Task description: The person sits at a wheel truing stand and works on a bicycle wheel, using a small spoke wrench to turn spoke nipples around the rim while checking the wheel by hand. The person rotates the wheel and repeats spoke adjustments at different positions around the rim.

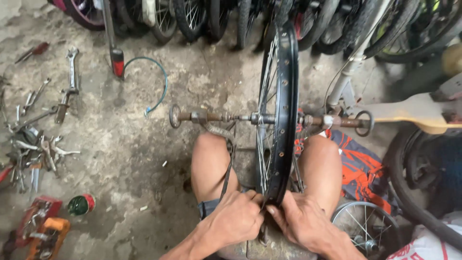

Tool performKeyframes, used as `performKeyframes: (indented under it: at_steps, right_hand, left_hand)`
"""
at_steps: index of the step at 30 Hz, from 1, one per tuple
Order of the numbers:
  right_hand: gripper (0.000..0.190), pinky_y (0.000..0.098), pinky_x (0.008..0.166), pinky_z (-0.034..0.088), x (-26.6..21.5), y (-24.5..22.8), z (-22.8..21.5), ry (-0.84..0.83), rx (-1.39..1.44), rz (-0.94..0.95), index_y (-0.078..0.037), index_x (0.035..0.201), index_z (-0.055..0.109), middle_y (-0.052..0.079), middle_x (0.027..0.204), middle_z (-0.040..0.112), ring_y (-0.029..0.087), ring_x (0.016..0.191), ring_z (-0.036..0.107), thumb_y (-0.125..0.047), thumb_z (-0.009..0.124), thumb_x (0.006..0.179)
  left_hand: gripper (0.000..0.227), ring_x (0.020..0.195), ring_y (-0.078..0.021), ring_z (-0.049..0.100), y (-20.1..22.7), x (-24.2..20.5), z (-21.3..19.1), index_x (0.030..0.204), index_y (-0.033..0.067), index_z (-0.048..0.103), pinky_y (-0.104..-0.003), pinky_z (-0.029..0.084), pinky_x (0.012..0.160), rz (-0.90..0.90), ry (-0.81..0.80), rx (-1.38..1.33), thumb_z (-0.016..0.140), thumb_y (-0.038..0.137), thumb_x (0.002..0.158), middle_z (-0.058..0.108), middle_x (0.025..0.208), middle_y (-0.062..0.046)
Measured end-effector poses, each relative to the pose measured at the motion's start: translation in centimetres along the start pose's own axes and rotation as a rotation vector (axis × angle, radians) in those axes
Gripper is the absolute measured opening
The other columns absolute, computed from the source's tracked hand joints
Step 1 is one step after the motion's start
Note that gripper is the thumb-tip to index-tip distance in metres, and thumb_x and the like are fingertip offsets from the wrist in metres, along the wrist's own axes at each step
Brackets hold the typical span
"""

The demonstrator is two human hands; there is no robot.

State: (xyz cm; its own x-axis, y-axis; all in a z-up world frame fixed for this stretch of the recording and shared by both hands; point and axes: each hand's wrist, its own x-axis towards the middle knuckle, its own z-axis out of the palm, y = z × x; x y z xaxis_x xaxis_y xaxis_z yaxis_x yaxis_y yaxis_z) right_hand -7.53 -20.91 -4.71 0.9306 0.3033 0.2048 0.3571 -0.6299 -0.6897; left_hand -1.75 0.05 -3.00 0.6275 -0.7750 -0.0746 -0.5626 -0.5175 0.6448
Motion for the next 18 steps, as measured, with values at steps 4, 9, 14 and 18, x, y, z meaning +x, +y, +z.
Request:
performKeyframes:
  at_steps: [4, 9, 14, 18]
  right_hand:
    - [0.028, 0.0469, 0.051, 0.049, 0.5, 0.6, 0.7, 0.049, 0.005, -0.072, 0.002, 0.106, 0.053, 0.016, 0.066, 0.064, 0.039, 0.056, 0.062, -0.013, 0.071, 0.09]
    - [0.026, 0.0477, 0.048, 0.049, -0.6, 3.1, 3.2, 0.063, -0.078, -0.024, -0.002, 0.09, 0.053, 0.015, 0.058, 0.064, 0.036, 0.052, 0.066, -0.015, 0.075, 0.088]
    - [0.026, 0.0462, 0.046, 0.047, -0.5, 3.1, 3.3, 0.113, -0.065, -0.078, -0.004, 0.084, 0.051, 0.014, 0.055, 0.061, 0.034, 0.048, 0.063, -0.015, 0.075, 0.088]
    - [0.012, 0.044, 0.054, 0.047, 3.1, -1.8, 0.5, 0.442, -0.017, -0.009, -0.003, 0.091, 0.054, 0.015, 0.064, 0.059, 0.034, 0.055, 0.062, -0.01, 0.063, 0.091]
  left_hand:
    - [0.016, 0.075, -0.0455, 0.066, -1.6, -0.2, 0.9, 0.085, -0.004, 0.067, -0.054, 0.054, 0.071, 0.083, 0.047, -0.014, 0.064, 0.011, 0.081, 0.067, 0.083, -0.025]
    - [0.021, 0.079, -0.044, 0.067, -3.6, -0.3, 2.5, 0.087, -0.0042, 0.069, -0.054, 0.052, 0.07, 0.154, 0.029, 0.002, 0.067, 0.017, 0.084, 0.068, 0.087, -0.024]
    - [0.02, 0.077, -0.0429, 0.067, -2.8, 0.1, 2.1, 0.088, -0.0035, 0.068, -0.053, 0.053, 0.069, 0.086, 0.049, -0.053, 0.068, 0.016, 0.083, 0.068, 0.086, -0.023]
    - [0.017, 0.083, -0.0405, 0.07, -0.6, 0.0, 0.5, 0.092, -0.0029, 0.064, -0.049, 0.058, 0.075, 0.156, 0.395, -0.25, 0.068, 0.011, 0.083, 0.066, 0.086, -0.02]
